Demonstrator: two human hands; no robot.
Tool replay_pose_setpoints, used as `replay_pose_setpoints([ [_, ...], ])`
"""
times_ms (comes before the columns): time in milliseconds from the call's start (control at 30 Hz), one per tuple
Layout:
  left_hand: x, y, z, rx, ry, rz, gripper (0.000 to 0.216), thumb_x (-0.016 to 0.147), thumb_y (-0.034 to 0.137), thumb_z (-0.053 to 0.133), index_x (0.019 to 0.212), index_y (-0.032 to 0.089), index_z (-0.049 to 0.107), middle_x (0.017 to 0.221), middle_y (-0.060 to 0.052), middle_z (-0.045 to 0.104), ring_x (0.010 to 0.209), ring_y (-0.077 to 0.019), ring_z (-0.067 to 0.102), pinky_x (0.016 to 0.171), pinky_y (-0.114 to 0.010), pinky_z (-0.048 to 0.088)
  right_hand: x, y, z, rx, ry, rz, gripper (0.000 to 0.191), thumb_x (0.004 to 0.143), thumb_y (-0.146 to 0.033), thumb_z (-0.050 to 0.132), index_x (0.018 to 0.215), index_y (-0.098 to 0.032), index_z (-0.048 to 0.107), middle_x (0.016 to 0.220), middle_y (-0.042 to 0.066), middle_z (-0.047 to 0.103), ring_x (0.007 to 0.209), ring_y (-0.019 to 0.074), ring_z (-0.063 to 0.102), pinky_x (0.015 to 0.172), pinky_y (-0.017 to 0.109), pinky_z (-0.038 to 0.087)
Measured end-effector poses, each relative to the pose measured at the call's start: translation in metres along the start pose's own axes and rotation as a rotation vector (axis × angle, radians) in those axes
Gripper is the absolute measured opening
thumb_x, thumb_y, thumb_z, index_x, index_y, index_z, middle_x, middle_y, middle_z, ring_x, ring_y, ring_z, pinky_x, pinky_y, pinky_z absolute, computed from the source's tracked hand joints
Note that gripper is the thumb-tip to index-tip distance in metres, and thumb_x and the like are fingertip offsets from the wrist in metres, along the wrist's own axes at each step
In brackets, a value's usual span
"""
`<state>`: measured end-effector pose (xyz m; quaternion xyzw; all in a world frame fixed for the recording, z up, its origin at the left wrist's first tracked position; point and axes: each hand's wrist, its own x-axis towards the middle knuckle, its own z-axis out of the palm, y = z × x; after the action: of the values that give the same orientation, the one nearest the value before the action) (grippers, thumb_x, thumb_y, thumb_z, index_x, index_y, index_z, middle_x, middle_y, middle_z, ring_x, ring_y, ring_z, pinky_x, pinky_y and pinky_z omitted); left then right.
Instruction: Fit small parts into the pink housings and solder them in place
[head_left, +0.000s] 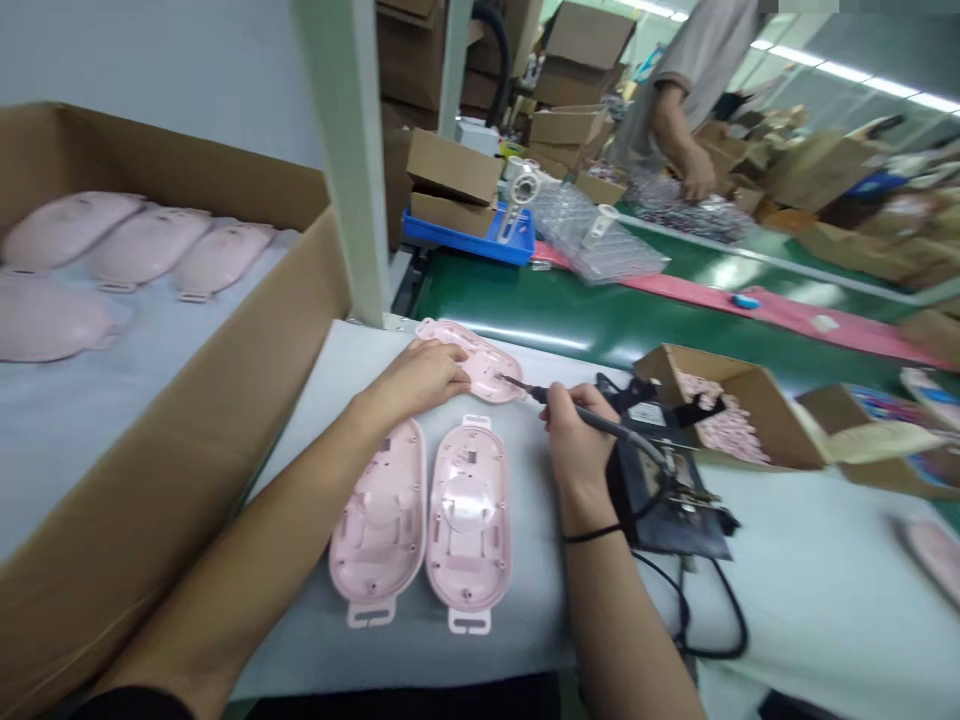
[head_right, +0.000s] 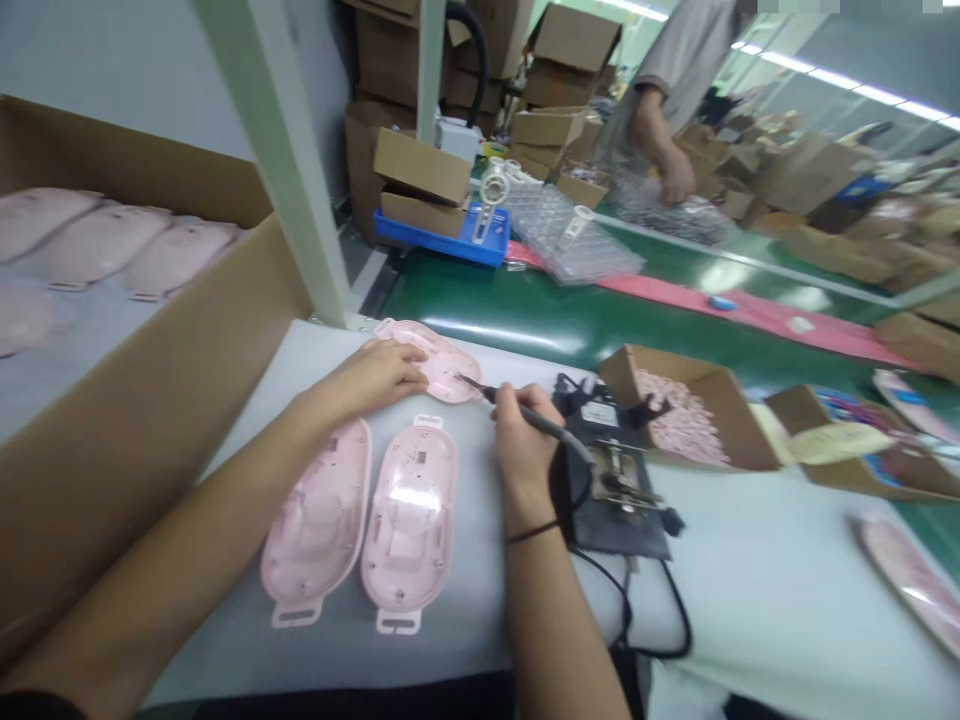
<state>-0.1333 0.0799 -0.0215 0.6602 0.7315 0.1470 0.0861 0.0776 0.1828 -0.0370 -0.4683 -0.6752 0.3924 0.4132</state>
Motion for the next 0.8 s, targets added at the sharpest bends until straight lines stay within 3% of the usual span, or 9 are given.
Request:
replay_pose_setpoints([
  [200, 0.011, -0.01, 0.005, -0.019, 0.054, 0.035, 0.026, 0.098, 0.036, 0.057, 0.099, 0.027, 0.082, 0.133, -0.007, 0.068, 0.124, -0.0323, 0.059, 0.106, -0.052, 0.039, 0.011, 0.003, 0.003, -0.017, -0.023, 0.001, 0.033, 0.085, -0.037, 0.059, 0.056, -0.023, 0.053, 0.053, -0.006, 0.056, 0.054, 0.0132, 0.054, 0.057, 0.025, 0.042],
  [467, 0.003, -0.005, 0.003, 0.029, 0.011, -0.008, 0.026, 0.1, 0.037, 0.055, 0.104, 0.032, 0.08, 0.137, -0.001, 0.066, 0.129, -0.0243, 0.057, 0.111, -0.043, 0.037, 0.009, 0.01, -0.001, 0.054, -0.035, 0.076, 0.031, 0.081, -0.039, 0.065, 0.057, -0.022, 0.055, 0.052, -0.005, 0.056, 0.051, 0.0135, 0.049, 0.047, 0.025, 0.034],
  [600, -0.002, -0.002, -0.001, 0.033, -0.01, -0.028, 0.026, 0.101, 0.038, 0.055, 0.104, 0.032, 0.08, 0.138, -0.001, 0.065, 0.129, -0.0249, 0.057, 0.112, -0.044, 0.037, 0.011, 0.016, 0.002, 0.099, -0.041, 0.082, 0.033, 0.08, -0.039, 0.067, 0.055, -0.022, 0.052, 0.051, -0.005, 0.055, 0.048, 0.0129, 0.046, 0.046, 0.025, 0.033],
  [700, -0.006, -0.001, -0.003, 0.042, -0.016, 0.001, 0.024, 0.1, 0.036, 0.057, 0.107, 0.032, 0.079, 0.14, -0.002, 0.064, 0.13, -0.0256, 0.056, 0.112, -0.044, 0.038, 0.007, 0.009, 0.004, 0.156, -0.034, 0.043, 0.034, 0.081, -0.039, 0.068, 0.057, -0.021, 0.053, 0.052, -0.004, 0.056, 0.048, 0.0124, 0.048, 0.047, 0.024, 0.036],
  [800, -0.007, -0.002, -0.002, 0.072, -0.002, 0.041, 0.022, 0.098, 0.032, 0.059, 0.11, 0.032, 0.078, 0.138, -0.002, 0.065, 0.128, -0.0245, 0.058, 0.11, -0.041, 0.041, -0.004, -0.011, -0.012, 0.301, 0.015, -0.059, 0.03, 0.087, -0.046, 0.066, 0.073, -0.021, 0.058, 0.056, -0.005, 0.058, 0.048, 0.0126, 0.052, 0.047, 0.024, 0.04],
])
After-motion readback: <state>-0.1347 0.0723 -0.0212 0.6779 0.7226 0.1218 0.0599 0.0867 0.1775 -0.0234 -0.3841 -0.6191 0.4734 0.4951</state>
